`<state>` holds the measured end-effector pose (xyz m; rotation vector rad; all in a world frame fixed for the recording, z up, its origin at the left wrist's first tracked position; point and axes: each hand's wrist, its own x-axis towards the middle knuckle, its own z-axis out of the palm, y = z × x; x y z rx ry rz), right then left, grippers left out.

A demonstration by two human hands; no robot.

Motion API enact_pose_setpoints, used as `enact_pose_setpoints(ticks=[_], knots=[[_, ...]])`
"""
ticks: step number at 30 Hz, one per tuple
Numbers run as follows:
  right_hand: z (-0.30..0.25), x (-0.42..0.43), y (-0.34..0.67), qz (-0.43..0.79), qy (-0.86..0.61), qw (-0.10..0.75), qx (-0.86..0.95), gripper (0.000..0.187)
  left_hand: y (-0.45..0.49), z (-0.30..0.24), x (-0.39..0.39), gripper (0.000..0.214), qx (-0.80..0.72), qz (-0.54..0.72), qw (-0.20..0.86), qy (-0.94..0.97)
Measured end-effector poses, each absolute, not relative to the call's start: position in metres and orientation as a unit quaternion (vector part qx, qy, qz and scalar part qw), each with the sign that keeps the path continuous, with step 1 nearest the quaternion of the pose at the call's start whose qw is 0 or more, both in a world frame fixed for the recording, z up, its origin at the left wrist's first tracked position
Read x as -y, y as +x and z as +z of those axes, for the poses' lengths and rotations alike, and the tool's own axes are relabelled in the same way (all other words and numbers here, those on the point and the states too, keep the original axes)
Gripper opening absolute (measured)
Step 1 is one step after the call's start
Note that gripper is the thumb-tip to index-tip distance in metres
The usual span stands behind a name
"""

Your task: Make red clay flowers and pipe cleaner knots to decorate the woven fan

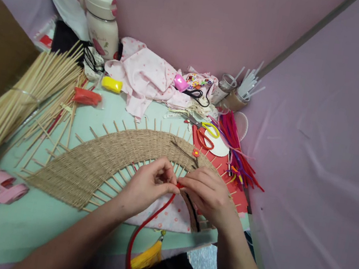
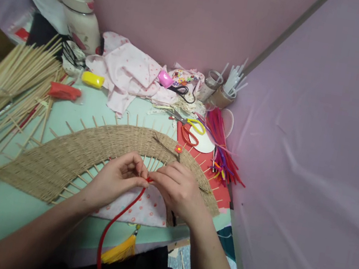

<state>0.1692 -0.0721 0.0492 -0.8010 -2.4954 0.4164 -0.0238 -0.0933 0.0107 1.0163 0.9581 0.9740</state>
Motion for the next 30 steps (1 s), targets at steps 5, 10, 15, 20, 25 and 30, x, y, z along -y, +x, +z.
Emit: enact_pose_setpoints(ticks=[5,10,15,20,25,30], knots=[[0.052,0.075,0.170,0.128,-0.305,0.219,0.918,0.015,-0.023,0.007,0.096,0.019,-0.449,0.431,0.606,0.496],[0.051,0.076,0.172,0.135,-0.320,0.201,0.916,0.016,-0.023,0.007,0.098,0.011,-0.464,0.427,0.530,0.567],[0.051,0.077,0.174,0.141,-0.327,0.174,0.918,0.018,-0.023,0.011,0.101,0.008,-0.463,0.413,0.477,0.622],[0.057,0.079,0.169,0.165,-0.327,0.140,0.920,0.019,-0.023,0.016,0.103,0.011,-0.461,0.406,0.452,0.647],[0.061,0.078,0.162,0.244,-0.363,0.157,0.885,0.020,-0.022,0.012,0.105,0.012,-0.449,0.404,0.445,0.661],[0.055,0.074,0.156,0.390,-0.427,0.177,0.796,0.020,-0.019,0.005,0.109,0.014,-0.437,0.423,0.442,0.660]])
